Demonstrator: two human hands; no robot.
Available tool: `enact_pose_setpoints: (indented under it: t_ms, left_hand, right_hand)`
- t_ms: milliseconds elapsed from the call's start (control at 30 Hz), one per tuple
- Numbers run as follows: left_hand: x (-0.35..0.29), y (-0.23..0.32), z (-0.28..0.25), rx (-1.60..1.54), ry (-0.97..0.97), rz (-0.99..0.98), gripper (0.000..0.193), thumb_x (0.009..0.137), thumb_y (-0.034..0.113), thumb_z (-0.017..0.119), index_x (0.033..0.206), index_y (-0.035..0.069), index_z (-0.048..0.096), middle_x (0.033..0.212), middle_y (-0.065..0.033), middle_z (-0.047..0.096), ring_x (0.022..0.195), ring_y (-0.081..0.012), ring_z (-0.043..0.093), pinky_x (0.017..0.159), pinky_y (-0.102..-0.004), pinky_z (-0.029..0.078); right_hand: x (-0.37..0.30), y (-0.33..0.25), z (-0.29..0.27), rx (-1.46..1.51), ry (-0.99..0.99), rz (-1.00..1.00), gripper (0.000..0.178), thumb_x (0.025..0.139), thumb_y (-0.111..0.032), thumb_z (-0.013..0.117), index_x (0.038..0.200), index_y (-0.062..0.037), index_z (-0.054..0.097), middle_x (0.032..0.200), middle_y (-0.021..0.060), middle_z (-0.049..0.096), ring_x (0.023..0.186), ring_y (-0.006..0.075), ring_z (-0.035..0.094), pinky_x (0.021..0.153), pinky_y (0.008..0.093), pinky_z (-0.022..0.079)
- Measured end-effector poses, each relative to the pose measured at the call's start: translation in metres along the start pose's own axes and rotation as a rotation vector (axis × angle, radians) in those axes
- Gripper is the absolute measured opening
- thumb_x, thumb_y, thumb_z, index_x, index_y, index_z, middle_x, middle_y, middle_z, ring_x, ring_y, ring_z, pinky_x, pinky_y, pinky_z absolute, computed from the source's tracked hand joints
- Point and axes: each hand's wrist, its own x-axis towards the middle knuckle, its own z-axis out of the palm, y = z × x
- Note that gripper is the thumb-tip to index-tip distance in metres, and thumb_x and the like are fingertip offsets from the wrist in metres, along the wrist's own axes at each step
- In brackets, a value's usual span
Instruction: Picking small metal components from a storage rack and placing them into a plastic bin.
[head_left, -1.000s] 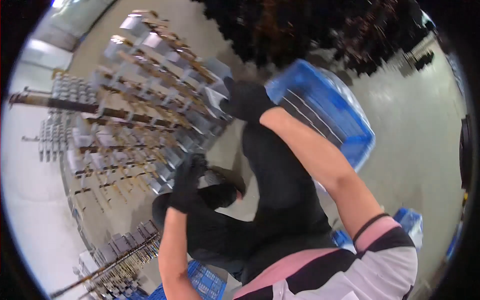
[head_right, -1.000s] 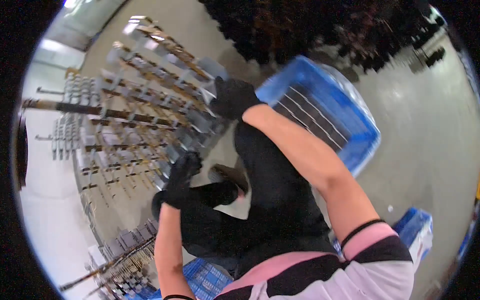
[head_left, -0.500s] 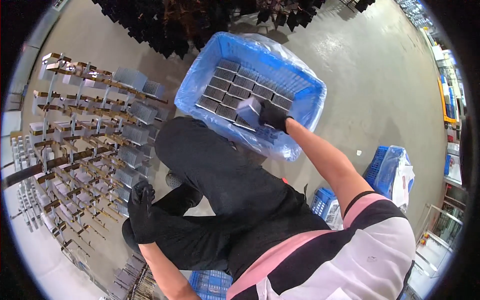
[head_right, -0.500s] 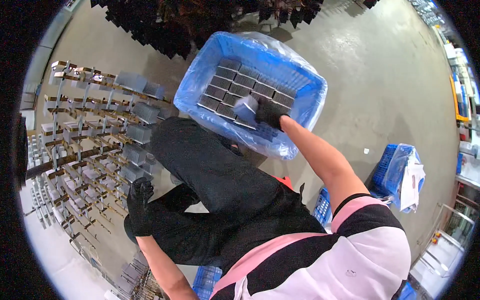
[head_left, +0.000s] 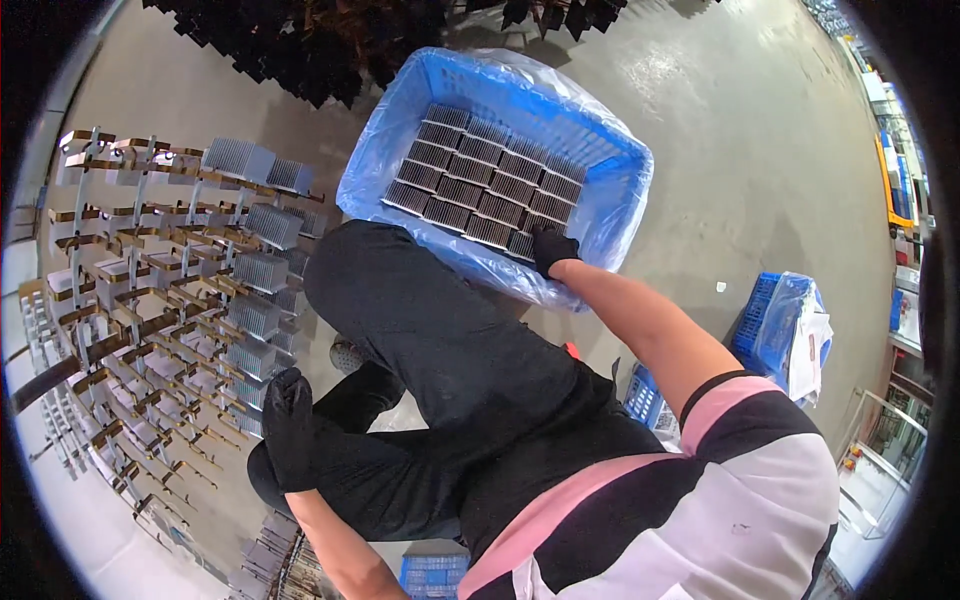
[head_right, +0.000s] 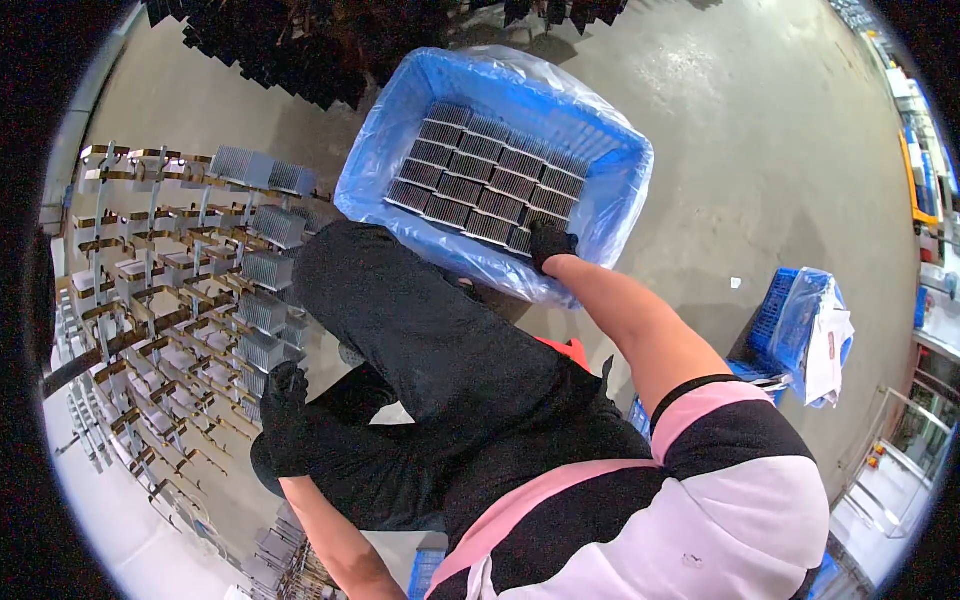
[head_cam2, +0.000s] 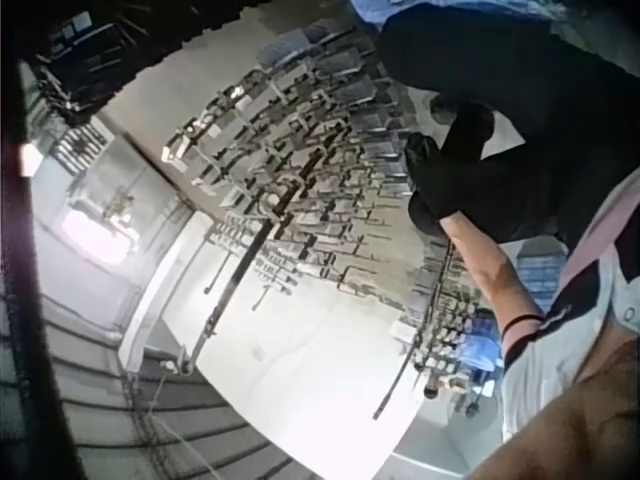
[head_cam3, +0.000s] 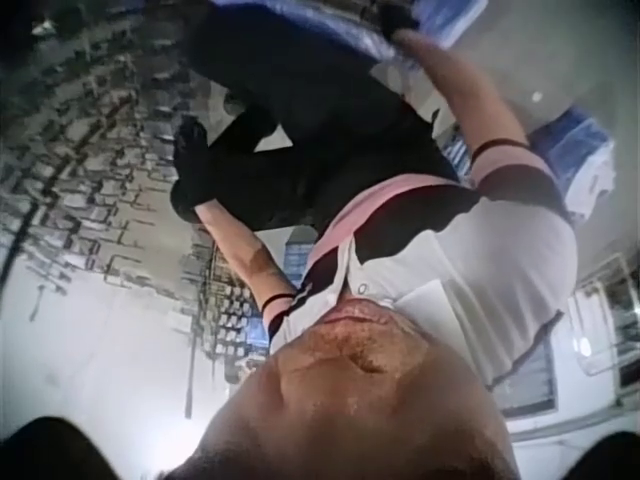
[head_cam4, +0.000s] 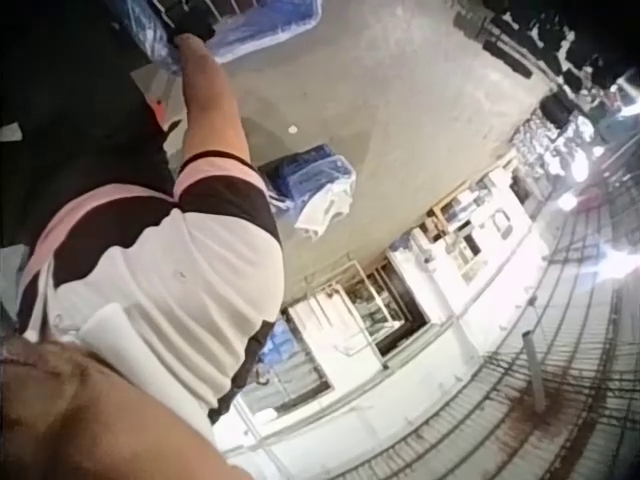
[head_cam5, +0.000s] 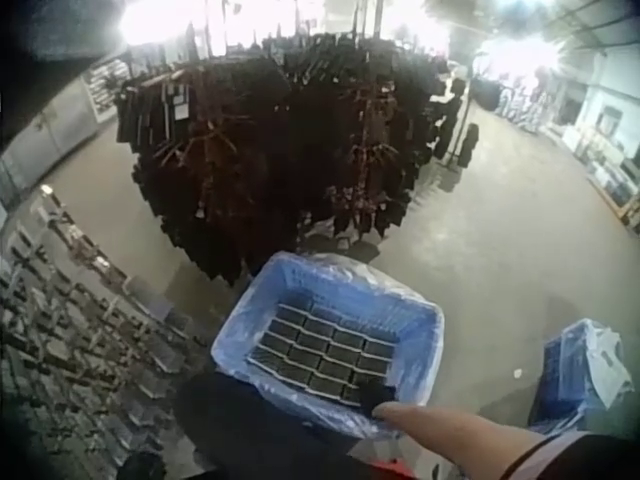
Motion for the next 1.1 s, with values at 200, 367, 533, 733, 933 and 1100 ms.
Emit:
enact_pose_setpoints:
  t_ms: [200,367,533,733,933,1100]
  left_hand:
    - [0.001,0.032,0.005,0.115,0.016,0.041,0.028,0.094,0.018,0.061,0.115,-0.001,0.063,0.111,-0.0194,0.067,0.104,-0.034,0.064,0.091,-0.0412,0.049]
    - [0.0,0.018,0.005,0.198,0.012,0.179,0.026,0.095,0.017,0.059,0.114,-0.001,0.063,0.112,-0.0198,0.065,0.106,-0.0347,0.062,0.092,-0.0411,0.048]
    - [-0.004,-0.015,0.001,0.326,0.054,0.326,0.021,0.099,0.013,0.055,0.112,-0.001,0.062,0.115,-0.0207,0.063,0.11,-0.0371,0.059,0.093,-0.0416,0.048]
    - [-0.002,0.035,-0.001,0.176,0.099,0.207,0.02,0.097,0.012,0.057,0.113,0.0,0.062,0.113,-0.0197,0.064,0.108,-0.0389,0.059,0.092,-0.0412,0.049]
    - [0.007,0.01,0.006,-0.016,0.059,0.092,0.029,0.095,0.02,0.064,0.115,-0.001,0.063,0.111,-0.0185,0.067,0.106,-0.0303,0.063,0.093,-0.0379,0.048]
    - [0.021,0.021,0.012,0.056,-0.063,0.149,0.028,0.098,0.023,0.061,0.115,0.001,0.061,0.111,-0.011,0.066,0.101,-0.0206,0.061,0.089,-0.0346,0.05]
  right_hand:
    - [0.014,0.014,0.02,-0.135,0.103,-0.142,0.029,0.092,-0.026,0.05,0.112,-0.0101,0.063,0.1,0.0169,0.071,0.095,0.0358,0.069,0.073,0.0578,0.05]
    - [0.017,0.011,0.008,-0.185,0.093,-0.146,0.026,0.091,-0.027,0.051,0.103,-0.0123,0.069,0.095,0.015,0.072,0.091,0.036,0.07,0.073,0.0561,0.051]
    - [-0.005,-0.019,-0.035,-0.185,0.109,-0.306,0.031,0.092,-0.032,0.054,0.109,-0.0108,0.068,0.094,0.0186,0.071,0.091,0.0378,0.069,0.076,0.0511,0.053]
    - [-0.09,-0.018,-0.093,0.43,-0.019,-0.574,0.052,0.09,-0.043,0.064,0.127,-0.0068,0.058,0.103,0.0245,0.067,0.095,0.0416,0.067,0.081,0.051,0.054]
    - [-0.115,0.003,-0.049,0.211,0.094,-0.455,0.058,0.088,-0.036,0.067,0.136,-0.0086,0.049,0.105,0.0224,0.067,0.091,0.0428,0.067,0.077,0.0512,0.054]
    - [-0.12,0.006,-0.052,0.202,0.089,-0.369,0.06,0.085,-0.035,0.069,0.134,-0.0066,0.05,0.107,0.0227,0.066,0.09,0.0424,0.067,0.075,0.0497,0.054]
